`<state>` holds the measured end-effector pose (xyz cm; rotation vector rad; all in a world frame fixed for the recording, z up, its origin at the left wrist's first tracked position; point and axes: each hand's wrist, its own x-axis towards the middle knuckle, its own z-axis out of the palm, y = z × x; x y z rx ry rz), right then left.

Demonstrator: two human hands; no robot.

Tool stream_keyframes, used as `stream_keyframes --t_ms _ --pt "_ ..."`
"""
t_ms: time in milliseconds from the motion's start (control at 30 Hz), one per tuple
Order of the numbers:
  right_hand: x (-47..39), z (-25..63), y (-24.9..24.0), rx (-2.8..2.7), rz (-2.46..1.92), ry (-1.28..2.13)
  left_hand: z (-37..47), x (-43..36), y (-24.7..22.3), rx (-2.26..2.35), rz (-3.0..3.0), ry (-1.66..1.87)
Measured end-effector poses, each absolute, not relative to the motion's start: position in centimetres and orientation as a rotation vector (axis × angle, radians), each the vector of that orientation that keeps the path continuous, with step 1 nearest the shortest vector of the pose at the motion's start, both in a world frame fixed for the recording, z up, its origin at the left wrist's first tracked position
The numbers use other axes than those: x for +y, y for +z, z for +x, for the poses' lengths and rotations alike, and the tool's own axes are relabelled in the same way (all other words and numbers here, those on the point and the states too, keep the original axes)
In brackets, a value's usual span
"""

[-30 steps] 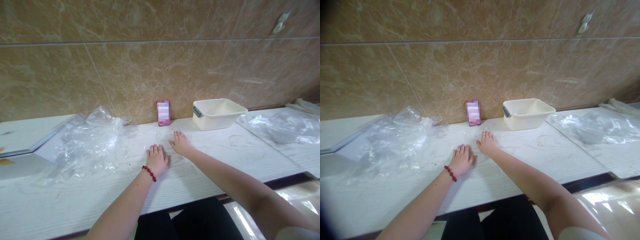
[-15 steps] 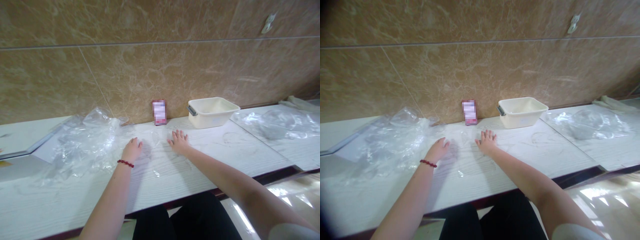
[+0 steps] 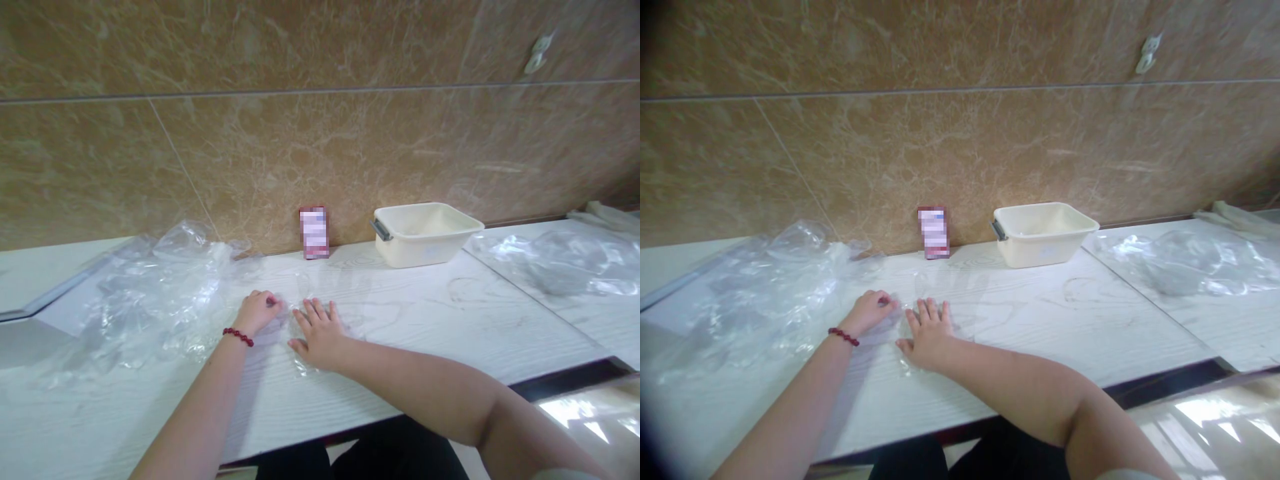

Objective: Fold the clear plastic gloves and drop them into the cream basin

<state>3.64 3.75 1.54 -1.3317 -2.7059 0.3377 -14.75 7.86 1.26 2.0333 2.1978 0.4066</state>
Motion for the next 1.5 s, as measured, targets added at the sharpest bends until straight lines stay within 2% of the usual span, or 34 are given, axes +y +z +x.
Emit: stream_keyframes --t_ms 300,400,533,667,767,1000,1267,1500 --pt "4.7 4.5 1.4 -2.633 -1.268 0.365 -13.7 7.5 1.8 2.057 1.851 0.731" --pt "6.2 5.4 2.1 -2.512 -1.265 0.316 -13.8 7.3 1.7 2.143 1.869 0.697" --pt "8.1 6.5 2.9 -2.471 -1.336 0.231 -14.5 7.4 1.1 2.406 1.826 0.425" --pt "8.3 6.5 2.6 -2.541 -1.336 0.222 -14.2 7.4 0.8 2.445 1.878 0.286" --pt "8.1 6.3 2.2 -2.565 -1.287 0.246 -13.3 7.3 1.2 2.347 1.952 0.341" --pt "7.8 6.2 2.0 -2.603 -1.12 0.379 -12.5 6.8 2.1 2.212 1.735 0.758" --pt "8.0 6.1 1.7 -2.588 -1.082 0.396 -14.3 7.2 0.9 2.471 1.716 0.363" --pt "8.3 6.1 1.4 -2.595 -1.06 0.388 -13.5 7.2 1.7 2.321 1.78 0.543"
